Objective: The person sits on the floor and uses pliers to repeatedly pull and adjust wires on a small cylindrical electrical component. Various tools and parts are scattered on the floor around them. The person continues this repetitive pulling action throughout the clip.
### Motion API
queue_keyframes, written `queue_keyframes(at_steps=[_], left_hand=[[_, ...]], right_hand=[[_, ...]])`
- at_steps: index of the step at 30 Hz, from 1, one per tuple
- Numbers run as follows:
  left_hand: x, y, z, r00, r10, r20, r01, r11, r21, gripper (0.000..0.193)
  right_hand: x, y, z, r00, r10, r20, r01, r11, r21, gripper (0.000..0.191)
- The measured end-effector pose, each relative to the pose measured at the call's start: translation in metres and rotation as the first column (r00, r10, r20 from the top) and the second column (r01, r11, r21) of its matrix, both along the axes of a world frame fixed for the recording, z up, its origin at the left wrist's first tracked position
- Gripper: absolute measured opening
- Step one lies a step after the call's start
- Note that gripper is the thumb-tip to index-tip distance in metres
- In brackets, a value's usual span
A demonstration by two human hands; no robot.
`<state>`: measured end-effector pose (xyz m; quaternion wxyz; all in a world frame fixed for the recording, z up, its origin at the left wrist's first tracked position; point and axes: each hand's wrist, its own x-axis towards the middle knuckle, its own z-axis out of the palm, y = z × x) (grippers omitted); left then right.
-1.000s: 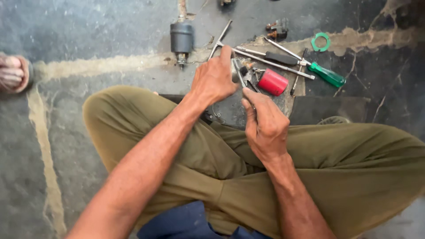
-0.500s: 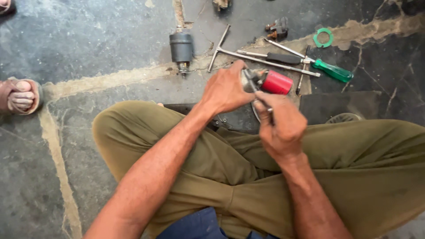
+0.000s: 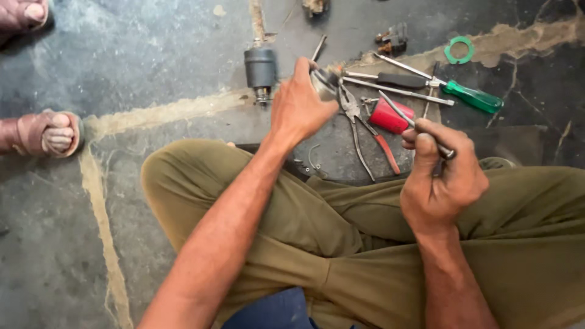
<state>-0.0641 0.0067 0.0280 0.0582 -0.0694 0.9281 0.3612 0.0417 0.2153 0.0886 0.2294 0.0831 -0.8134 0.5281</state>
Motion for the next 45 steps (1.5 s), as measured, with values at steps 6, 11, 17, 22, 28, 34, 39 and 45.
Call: queue_keyframes(at_steps=[6,11,17,22,28,34,39,45], left_hand=[[0.01,0.015,-0.004,0.983,-0.169,0.065,0.171,0.985,-0.027,0.066],[0.011,0.016,-0.01,0.965,-0.256,0.052,0.259,0.964,-0.059,0.068],[0.017,0.013,-0.018,0.925,-0.359,0.128,0.369,0.927,-0.064,0.062],[0.022,0.01,-0.023,0.88,-0.457,0.126,0.469,0.879,-0.089,0.055],[0.026,0.008,-0.025,0.867,-0.488,0.098,0.497,0.862,-0.102,0.057],[0.028,0.005,-0.025,0.862,-0.505,0.04,0.506,0.853,-0.127,0.056],[0.025,-0.001,-0.032,0.851,-0.525,-0.018,0.517,0.843,-0.15,0.047],[0.03,-0.008,-0.045,0.833,-0.528,-0.165,0.505,0.848,-0.162,0.042]], right_hand=[[-0.002,0.007,-0.007,0.993,0.005,0.122,0.017,0.985,-0.174,0.018],[-0.003,0.004,-0.007,0.983,0.021,0.184,0.007,0.989,-0.15,0.017],[-0.011,-0.006,-0.01,0.98,0.053,0.19,-0.043,0.997,-0.059,0.014],[-0.02,-0.014,-0.019,0.983,0.106,0.151,-0.107,0.994,0.003,0.011],[-0.023,-0.015,-0.028,0.972,0.123,0.199,-0.131,0.991,0.029,0.011],[-0.024,-0.018,-0.028,0.967,0.143,0.21,-0.149,0.989,0.01,0.012],[-0.025,-0.022,-0.031,0.968,0.161,0.193,-0.173,0.984,0.046,0.01],[-0.024,-0.03,-0.041,0.963,0.211,0.169,-0.226,0.971,0.074,0.01]])
